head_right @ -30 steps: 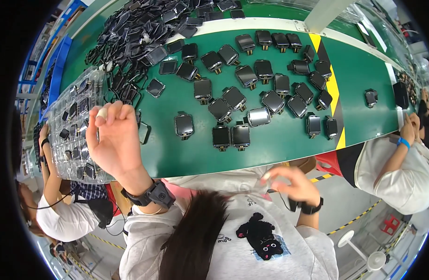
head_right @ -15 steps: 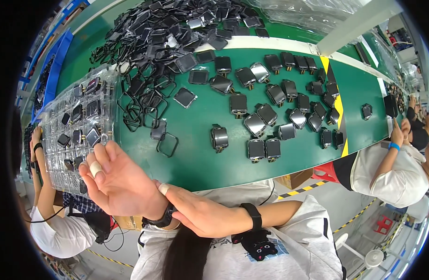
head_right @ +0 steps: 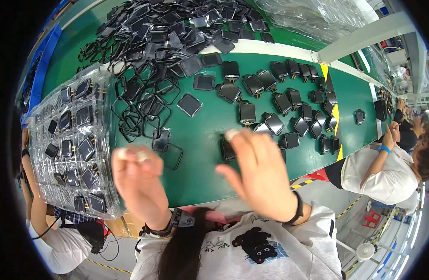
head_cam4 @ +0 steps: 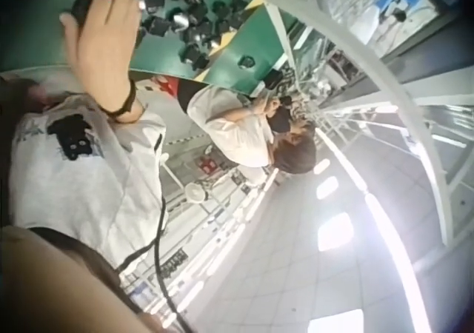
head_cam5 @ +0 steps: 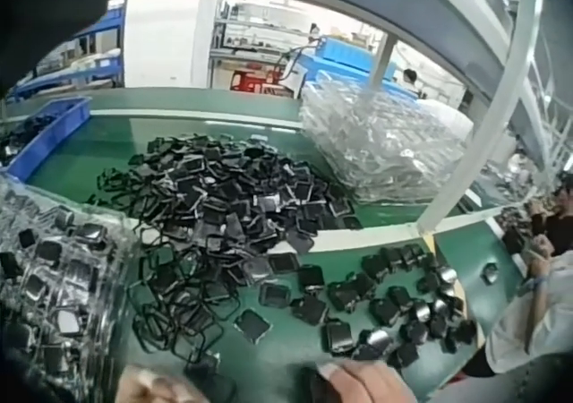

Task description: The person picks up a smartwatch, presses the screen to activate the display, and fits a plastic frame over the watch body by hand. They then place the assembled unit into a plastic tray and repeat the process with another watch.

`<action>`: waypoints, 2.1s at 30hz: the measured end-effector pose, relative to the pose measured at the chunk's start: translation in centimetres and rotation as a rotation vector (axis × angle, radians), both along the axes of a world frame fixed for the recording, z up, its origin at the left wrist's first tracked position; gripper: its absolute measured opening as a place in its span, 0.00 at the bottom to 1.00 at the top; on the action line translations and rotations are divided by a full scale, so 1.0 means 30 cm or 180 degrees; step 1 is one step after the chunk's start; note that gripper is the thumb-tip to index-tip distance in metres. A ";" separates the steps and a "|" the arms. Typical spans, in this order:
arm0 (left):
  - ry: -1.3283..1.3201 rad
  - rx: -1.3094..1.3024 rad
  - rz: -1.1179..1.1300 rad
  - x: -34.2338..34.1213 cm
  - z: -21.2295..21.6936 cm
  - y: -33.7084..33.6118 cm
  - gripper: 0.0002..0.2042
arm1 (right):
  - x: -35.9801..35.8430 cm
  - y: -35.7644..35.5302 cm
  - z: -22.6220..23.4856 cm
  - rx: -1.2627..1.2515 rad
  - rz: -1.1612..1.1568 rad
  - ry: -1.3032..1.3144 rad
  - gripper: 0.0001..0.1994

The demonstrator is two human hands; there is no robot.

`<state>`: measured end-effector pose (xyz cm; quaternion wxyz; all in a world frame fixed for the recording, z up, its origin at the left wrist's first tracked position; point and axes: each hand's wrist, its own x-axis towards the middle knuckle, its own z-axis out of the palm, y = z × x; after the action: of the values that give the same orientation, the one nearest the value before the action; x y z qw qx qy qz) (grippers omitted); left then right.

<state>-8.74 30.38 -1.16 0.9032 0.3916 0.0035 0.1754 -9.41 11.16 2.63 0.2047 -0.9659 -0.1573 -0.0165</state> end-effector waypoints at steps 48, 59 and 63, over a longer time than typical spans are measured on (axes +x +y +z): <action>0.0398 -0.0153 -0.1160 -0.106 -0.113 -0.056 0.17 | 0.299 0.055 0.017 0.2162 0.2004 0.1601 0.11; 0.0608 -0.0601 -0.0743 -0.105 -0.115 -0.056 0.20 | 1.028 -0.003 0.028 -0.1037 0.0219 -0.0408 0.29; 0.0777 -0.0556 -0.0746 -0.097 -0.110 -0.051 0.20 | 1.164 -0.045 -0.069 -0.1031 0.0092 -0.0119 0.31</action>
<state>-11.65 28.84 -4.45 0.9409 0.3278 0.0828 0.0192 25.52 9.79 0.55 0.0436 -0.9835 -0.1756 -0.0059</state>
